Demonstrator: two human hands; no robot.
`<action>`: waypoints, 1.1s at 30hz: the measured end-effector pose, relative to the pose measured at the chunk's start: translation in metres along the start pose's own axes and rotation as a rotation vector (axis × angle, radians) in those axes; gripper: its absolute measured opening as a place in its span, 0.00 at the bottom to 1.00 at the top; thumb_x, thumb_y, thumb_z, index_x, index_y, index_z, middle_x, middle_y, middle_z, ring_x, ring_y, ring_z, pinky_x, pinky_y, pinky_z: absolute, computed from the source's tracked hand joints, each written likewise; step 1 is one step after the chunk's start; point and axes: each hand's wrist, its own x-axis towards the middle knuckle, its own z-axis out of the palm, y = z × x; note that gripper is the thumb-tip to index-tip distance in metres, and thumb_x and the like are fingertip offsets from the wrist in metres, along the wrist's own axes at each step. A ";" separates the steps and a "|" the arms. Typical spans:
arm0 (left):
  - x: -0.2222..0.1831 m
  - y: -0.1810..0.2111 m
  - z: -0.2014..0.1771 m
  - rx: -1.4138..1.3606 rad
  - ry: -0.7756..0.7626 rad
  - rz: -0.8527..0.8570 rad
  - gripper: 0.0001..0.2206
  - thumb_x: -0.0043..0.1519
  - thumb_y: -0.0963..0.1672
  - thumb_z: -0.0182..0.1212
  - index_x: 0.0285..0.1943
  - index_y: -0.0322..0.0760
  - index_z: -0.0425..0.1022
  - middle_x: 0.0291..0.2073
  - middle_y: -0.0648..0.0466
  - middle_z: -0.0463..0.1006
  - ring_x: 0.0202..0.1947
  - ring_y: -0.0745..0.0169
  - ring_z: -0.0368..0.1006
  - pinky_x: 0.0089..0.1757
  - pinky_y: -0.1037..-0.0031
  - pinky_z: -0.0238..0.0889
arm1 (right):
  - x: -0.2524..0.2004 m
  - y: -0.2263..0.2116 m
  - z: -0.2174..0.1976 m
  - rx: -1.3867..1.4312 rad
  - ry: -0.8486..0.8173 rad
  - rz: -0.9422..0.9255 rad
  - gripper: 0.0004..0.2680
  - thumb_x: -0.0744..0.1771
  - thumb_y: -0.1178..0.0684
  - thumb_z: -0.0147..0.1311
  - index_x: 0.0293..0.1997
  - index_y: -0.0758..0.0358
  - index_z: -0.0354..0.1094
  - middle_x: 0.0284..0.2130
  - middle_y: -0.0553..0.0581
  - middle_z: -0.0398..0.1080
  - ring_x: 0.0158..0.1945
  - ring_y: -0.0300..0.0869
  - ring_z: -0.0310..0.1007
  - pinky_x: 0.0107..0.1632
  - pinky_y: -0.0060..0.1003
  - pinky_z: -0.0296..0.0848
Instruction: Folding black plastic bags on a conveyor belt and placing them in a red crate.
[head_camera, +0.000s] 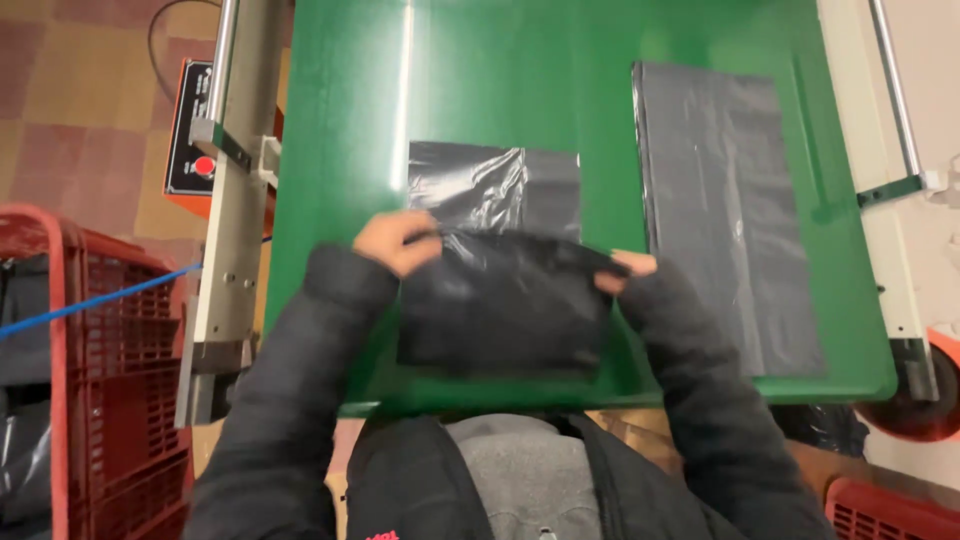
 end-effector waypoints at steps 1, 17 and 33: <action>0.029 -0.017 -0.001 0.022 0.078 -0.092 0.12 0.60 0.47 0.64 0.45 0.35 0.77 0.34 0.45 0.80 0.36 0.44 0.77 0.39 0.63 0.69 | 0.012 -0.050 0.013 -0.538 -0.035 -0.391 0.16 0.65 0.54 0.63 0.59 0.65 0.69 0.47 0.63 0.76 0.51 0.47 0.75 0.53 0.41 0.73; 0.109 -0.097 0.024 0.396 0.274 -0.224 0.15 0.63 0.48 0.63 0.52 0.31 0.73 0.44 0.39 0.78 0.43 0.35 0.74 0.43 0.54 0.68 | 0.201 -0.100 0.057 -1.169 -0.043 -0.128 0.20 0.58 0.44 0.70 0.48 0.61 0.70 0.45 0.63 0.71 0.50 0.56 0.70 0.51 0.50 0.70; -0.014 -0.166 0.094 -1.687 0.093 -0.736 0.50 0.53 0.71 0.29 0.75 0.38 0.55 0.68 0.45 0.66 0.64 0.44 0.66 0.59 0.52 0.56 | -0.003 -0.078 0.080 -0.981 0.025 -0.959 0.10 0.53 0.59 0.61 0.34 0.55 0.73 0.33 0.54 0.71 0.41 0.53 0.71 0.43 0.48 0.66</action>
